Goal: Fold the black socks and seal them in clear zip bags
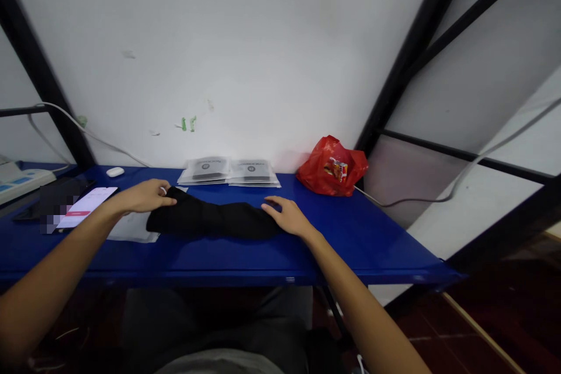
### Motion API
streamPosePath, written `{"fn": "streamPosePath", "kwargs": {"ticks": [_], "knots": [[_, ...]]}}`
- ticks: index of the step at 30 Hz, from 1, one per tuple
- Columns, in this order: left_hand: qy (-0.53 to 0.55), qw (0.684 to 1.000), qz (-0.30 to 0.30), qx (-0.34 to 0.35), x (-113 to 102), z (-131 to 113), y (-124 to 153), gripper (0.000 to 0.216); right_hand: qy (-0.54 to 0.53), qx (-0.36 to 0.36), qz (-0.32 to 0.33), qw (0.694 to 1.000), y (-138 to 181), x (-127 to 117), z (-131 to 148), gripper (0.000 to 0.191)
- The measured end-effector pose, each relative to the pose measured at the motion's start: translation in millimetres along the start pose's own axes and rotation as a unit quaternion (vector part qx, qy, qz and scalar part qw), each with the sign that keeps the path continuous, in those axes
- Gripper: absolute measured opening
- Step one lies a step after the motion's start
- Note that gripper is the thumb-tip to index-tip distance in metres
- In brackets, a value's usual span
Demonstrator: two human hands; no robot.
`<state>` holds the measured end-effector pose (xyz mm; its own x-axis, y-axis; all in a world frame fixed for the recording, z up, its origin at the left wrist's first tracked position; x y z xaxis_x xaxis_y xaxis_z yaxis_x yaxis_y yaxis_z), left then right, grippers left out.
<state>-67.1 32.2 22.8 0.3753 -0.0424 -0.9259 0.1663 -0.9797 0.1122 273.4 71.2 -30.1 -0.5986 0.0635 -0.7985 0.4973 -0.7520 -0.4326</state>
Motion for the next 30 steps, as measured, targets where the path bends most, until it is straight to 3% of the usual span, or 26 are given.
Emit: {"fn": "streamPosePath", "kwargs": {"ticks": [4,11,14,17,21,24,27,30], "knots": [[0.038,0.997,-0.049,-0.04,-18.2,1.6,-2.4,0.036,0.036,0.029,-0.041,0.998,4.1,4.4,-16.1,0.032],[0.053,0.998,-0.03,-0.017,-7.2,-31.6,-4.5,0.039,0.097,0.004,-0.008,0.995,11.6,20.2,-25.4,0.033],[0.11,0.994,0.016,0.026,2.3,-51.8,0.0,0.052,0.105,-0.002,-0.007,0.994,12.2,21.4,-25.8,0.034],[0.153,0.981,0.08,0.093,25.7,-67.5,10.0,0.064,0.108,0.0,-0.01,0.994,12.3,21.9,-27.3,0.034],[0.043,0.982,0.006,0.185,67.2,-74.3,24.4,0.056,0.11,0.001,-0.008,0.994,12.9,22.9,-26.8,0.035],[-0.029,0.978,-0.042,0.201,90.3,-74.2,31.2,0.05,0.106,0.002,-0.01,0.994,13.6,23.2,-25.5,0.034],[-0.033,0.979,-0.065,0.193,92.7,-74.2,35.3,0.053,0.098,0.001,-0.014,0.995,14.1,23.1,-24.6,0.033],[-0.015,0.984,-0.102,0.147,80.3,-69.3,39.1,0.058,0.095,0.003,-0.017,0.995,14.2,23.0,-24.7,0.033]]}}
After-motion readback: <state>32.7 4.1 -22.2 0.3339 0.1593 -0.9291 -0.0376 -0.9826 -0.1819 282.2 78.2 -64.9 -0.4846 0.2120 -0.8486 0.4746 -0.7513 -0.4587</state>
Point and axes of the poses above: each hand's wrist, its own y-axis away from the middle knuckle, its own x-axis out of the palm, z = x × y, the point moved 4 cm from there along -y, towards the middle knuckle, and after that the axes turned 11 degrees about -x, right-handed, at the moved point
